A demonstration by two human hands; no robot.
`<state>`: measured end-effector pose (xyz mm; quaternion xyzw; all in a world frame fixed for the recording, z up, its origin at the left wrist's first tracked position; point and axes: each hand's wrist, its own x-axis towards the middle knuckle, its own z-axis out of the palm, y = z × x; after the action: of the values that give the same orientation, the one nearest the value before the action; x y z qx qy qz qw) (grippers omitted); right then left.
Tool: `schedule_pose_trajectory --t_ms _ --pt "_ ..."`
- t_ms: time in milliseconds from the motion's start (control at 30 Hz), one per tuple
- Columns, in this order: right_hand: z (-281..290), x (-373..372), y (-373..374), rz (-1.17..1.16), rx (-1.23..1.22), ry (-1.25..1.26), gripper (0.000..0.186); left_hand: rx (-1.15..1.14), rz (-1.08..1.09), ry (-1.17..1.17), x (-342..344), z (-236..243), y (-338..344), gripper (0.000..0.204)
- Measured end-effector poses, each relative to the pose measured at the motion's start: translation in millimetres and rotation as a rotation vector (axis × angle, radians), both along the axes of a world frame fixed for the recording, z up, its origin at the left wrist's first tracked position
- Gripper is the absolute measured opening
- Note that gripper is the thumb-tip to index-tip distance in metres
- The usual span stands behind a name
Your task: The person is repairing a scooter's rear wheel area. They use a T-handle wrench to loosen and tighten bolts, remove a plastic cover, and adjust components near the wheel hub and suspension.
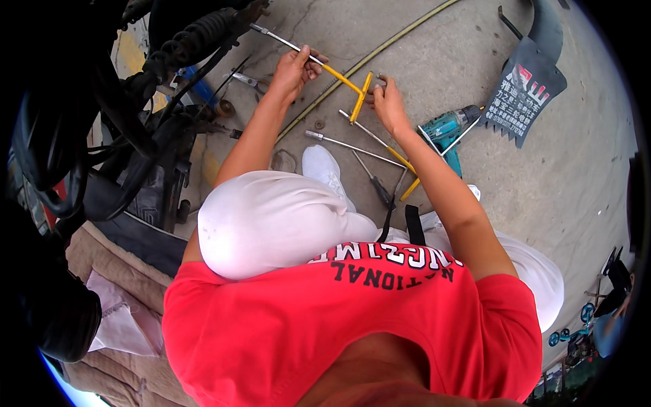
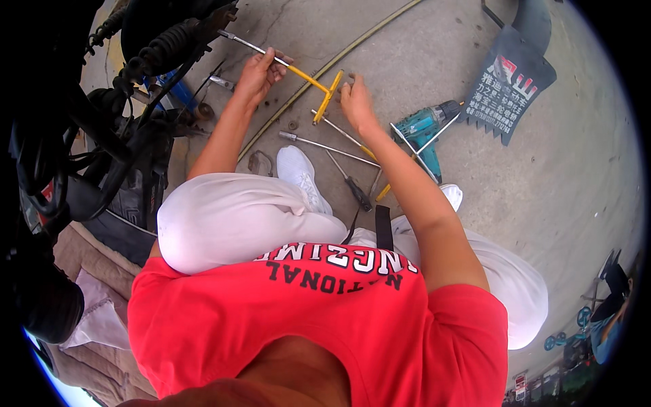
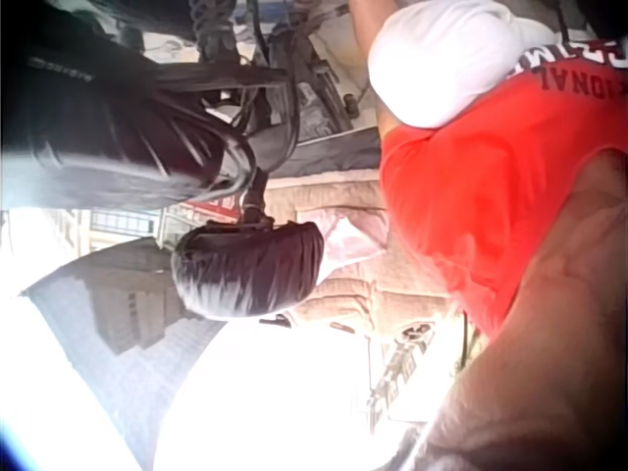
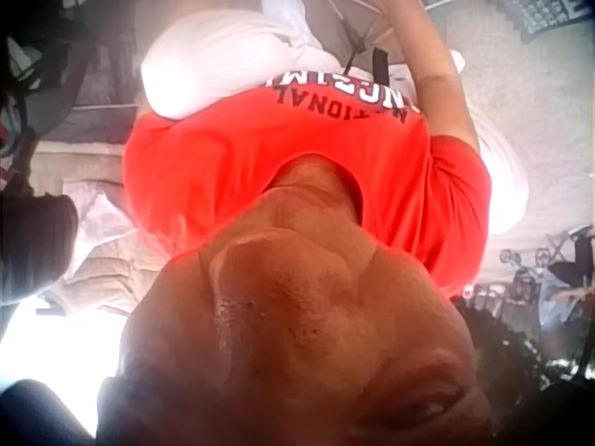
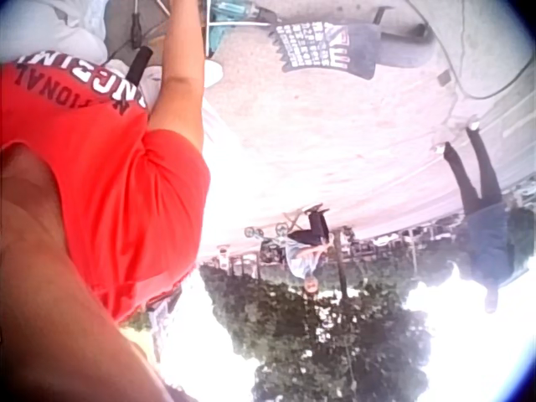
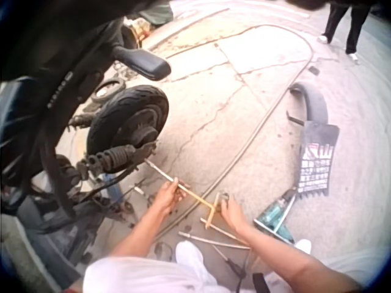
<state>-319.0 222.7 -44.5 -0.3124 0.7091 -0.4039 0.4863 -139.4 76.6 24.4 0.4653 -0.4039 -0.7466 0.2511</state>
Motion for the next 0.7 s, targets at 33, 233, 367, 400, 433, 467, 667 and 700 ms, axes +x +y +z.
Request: schedule_pose_trajectory --t_ms 33,233,367,400,433,467,667,700 --pt "14.9 -1.3 0.2 0.119 -0.194 0.334 0.040 0.005 0.004 0.000 1.0 0.4 0.3 0.031" --pt "38.6 26.1 -6.8 0.184 -0.573 0.732 0.033 0.011 0.006 0.010 -4.3 6.0 1.2 0.033" --pt "22.5 31.6 -9.0 0.118 -0.441 0.304 0.022 0.028 0.036 -0.054 -1.9 3.2 1.3 0.034" --pt "24.1 29.6 -9.1 0.120 -0.367 0.144 0.021 0.023 0.027 -0.050 -2.4 3.9 1.2 0.034" --pt "23.1 27.0 -10.9 0.132 -0.362 0.107 0.020 0.019 0.017 -0.047 -3.3 4.4 0.7 0.034" --pt "20.3 23.7 -14.9 0.143 -0.357 0.070 0.020 0.015 0.006 -0.043 -4.3 5.0 0.0 0.033" --pt "22.9 27.7 -16.5 0.060 -0.370 -0.089 0.026 0.020 0.062 0.002 -1.9 2.6 6.2 0.033" --pt "23.5 32.6 -15.9 0.019 -0.383 -0.107 0.027 0.014 0.071 -0.001 -2.0 4.2 9.0 0.034"
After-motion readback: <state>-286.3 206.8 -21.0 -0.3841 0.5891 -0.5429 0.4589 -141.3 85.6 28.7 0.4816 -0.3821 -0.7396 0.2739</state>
